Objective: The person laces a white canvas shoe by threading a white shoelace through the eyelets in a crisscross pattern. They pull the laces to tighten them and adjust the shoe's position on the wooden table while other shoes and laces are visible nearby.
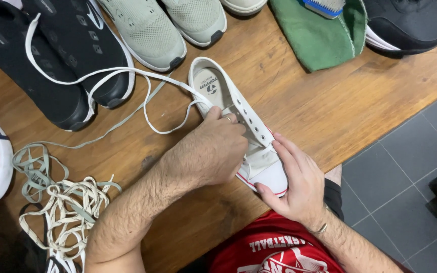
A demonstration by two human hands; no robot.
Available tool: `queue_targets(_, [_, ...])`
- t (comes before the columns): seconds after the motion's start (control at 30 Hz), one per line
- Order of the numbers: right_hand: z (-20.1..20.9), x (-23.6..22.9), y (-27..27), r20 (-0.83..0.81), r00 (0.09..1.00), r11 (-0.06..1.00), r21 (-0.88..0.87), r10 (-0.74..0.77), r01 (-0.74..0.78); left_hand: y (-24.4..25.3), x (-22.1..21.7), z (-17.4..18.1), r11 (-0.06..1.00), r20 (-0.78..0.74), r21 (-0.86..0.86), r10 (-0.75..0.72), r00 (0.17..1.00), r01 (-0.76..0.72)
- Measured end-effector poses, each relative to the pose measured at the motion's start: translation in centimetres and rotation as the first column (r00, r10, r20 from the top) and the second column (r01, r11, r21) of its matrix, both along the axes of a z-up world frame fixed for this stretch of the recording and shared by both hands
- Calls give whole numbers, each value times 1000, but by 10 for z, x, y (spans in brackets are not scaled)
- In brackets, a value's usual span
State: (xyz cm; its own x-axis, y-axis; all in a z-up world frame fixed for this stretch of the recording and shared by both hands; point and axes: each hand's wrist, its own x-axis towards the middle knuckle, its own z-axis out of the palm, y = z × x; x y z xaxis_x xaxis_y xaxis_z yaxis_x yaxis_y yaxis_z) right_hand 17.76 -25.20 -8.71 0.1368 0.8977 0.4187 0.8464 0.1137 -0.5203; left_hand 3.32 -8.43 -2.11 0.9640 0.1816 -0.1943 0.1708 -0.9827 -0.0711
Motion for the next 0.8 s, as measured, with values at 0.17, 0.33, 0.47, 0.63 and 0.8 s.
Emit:
queue_targets(0.17, [-1, 0, 1, 0, 1000, 1000, 4, 2, -2, 8, 5, 8, 999, 17, -38, 26, 1000, -26])
queue_targets(0.33, [0, 0, 0, 1, 1000, 1000, -13, -7, 7, 14, 3, 7, 998, 259, 25, -65, 964, 61])
queue_targets(0.47, [1, -2, -1, 4, 1000, 1000, -6, -11, 11, 17, 0, 7, 989, 252, 106, -130, 959, 106])
queue_targets(0.63, [24, 1, 1, -185, 980, 992, -92, 67, -85, 22, -3, 18, 978, 458, -68, -144, 877, 196])
queue_targets(0.8, [43, 10, 13, -277, 958, 997, 12, 74, -73, 25, -1, 26, 933, 647, -184, -121, 752, 309])
